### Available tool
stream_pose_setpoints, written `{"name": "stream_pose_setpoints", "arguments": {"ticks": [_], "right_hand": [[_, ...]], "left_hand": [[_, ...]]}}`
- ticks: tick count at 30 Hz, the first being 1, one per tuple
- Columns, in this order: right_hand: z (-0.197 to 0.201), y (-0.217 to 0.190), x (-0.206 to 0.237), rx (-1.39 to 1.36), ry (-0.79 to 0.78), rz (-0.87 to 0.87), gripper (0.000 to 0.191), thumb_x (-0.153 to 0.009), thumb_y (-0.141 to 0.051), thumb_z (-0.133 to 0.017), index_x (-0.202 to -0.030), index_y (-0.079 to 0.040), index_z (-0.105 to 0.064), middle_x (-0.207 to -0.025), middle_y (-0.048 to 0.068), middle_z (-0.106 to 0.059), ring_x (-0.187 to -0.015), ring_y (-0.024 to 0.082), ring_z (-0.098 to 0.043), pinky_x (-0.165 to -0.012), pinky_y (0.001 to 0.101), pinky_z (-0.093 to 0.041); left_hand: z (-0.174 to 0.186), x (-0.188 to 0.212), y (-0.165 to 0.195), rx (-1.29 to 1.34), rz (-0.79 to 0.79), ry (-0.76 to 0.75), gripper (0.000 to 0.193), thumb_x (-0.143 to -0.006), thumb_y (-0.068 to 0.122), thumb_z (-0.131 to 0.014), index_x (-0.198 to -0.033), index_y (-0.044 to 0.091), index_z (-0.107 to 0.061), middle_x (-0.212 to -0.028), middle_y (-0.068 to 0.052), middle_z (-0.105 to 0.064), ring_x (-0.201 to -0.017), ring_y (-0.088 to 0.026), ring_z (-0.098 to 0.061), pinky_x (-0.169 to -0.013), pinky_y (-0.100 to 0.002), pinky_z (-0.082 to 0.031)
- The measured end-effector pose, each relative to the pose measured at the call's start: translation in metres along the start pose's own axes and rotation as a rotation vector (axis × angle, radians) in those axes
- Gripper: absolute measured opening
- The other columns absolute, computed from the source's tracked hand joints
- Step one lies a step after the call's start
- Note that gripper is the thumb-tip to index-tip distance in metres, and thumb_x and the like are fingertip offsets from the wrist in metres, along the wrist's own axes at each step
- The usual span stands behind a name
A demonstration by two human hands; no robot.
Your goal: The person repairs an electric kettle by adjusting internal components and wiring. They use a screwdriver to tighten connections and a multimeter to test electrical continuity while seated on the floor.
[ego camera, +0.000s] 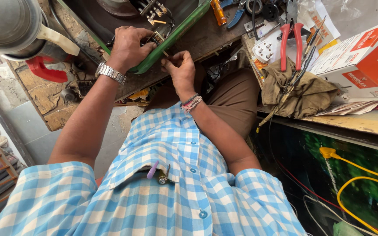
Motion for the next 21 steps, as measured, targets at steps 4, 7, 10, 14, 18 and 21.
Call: {"name": "stream_pose_setpoints", "arguments": {"ticks": [4,7,10,14,18,21], "right_hand": [[-0.0057,-0.0007,-0.0023,-0.093,0.0,-0.003,0.032,-0.089,0.007,-0.075,-0.094,-0.004,-0.045,-0.089,0.005,-0.062,-0.081,0.015,-0.073,-0.069,0.0299,-0.066],[-0.0062,-0.0003,-0.0025,-0.079,0.016,-0.022,0.032,-0.089,0.006,-0.074,-0.091,-0.006,-0.044,-0.088,0.007,-0.064,-0.08,0.015,-0.073,-0.069,0.03,-0.067],[-0.0053,0.0015,-0.0026,-0.076,0.011,-0.041,0.031,-0.089,0.006,-0.072,-0.092,-0.006,-0.044,-0.087,0.007,-0.065,-0.08,0.015,-0.075,-0.069,0.0298,-0.067],[-0.0051,0.005,-0.0021,-0.042,0.005,-0.042,0.03,-0.089,0.006,-0.073,-0.092,-0.005,-0.045,-0.088,0.007,-0.066,-0.081,0.015,-0.074,-0.07,0.0294,-0.067],[-0.0048,0.0062,-0.0012,-0.054,-0.006,-0.017,0.032,-0.089,0.006,-0.075,-0.094,-0.005,-0.045,-0.089,0.006,-0.064,-0.08,0.014,-0.072,-0.069,0.0291,-0.066],[-0.0025,0.0048,-0.0015,0.0,-0.014,0.004,0.031,-0.089,0.005,-0.075,-0.094,-0.004,-0.046,-0.09,0.006,-0.064,-0.082,0.013,-0.072,-0.07,0.0281,-0.066]], "left_hand": [[0.0012,-0.0001,0.0009,-0.012,-0.008,0.028,0.031,-0.09,0.03,-0.082,-0.112,0.008,-0.08,-0.085,-0.016,-0.071,-0.089,-0.034,-0.064,-0.099,-0.048,-0.04],[0.0001,-0.001,0.0011,0.005,0.01,-0.002,0.03,-0.091,0.029,-0.081,-0.113,0.008,-0.079,-0.086,-0.015,-0.073,-0.087,-0.032,-0.065,-0.101,-0.048,-0.041],[0.0023,-0.0014,0.0032,-0.011,-0.013,0.028,0.032,-0.089,0.03,-0.083,-0.112,0.008,-0.079,-0.089,-0.015,-0.074,-0.089,-0.033,-0.065,-0.097,-0.048,-0.041],[0.0001,-0.0018,0.0007,-0.007,0.036,-0.027,0.031,-0.092,0.031,-0.08,-0.114,0.009,-0.079,-0.091,-0.015,-0.074,-0.09,-0.031,-0.066,-0.102,-0.046,-0.04],[-0.0002,-0.0001,-0.0003,0.002,0.009,-0.052,0.035,-0.091,0.03,-0.078,-0.119,0.008,-0.077,-0.098,-0.017,-0.075,-0.095,-0.032,-0.067,-0.1,-0.049,-0.04],[0.0059,-0.0006,-0.0014,-0.015,-0.08,-0.052,0.042,-0.087,0.024,-0.079,-0.125,0.005,-0.075,-0.106,-0.02,-0.075,-0.103,-0.038,-0.066,-0.102,-0.05,-0.043]]}}
Point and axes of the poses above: each hand's wrist, its own x-axis away from the middle knuckle, its own z-axis out of the back of the hand, y = z × x, the point moved 5 cm from there along -x, towards the middle knuckle
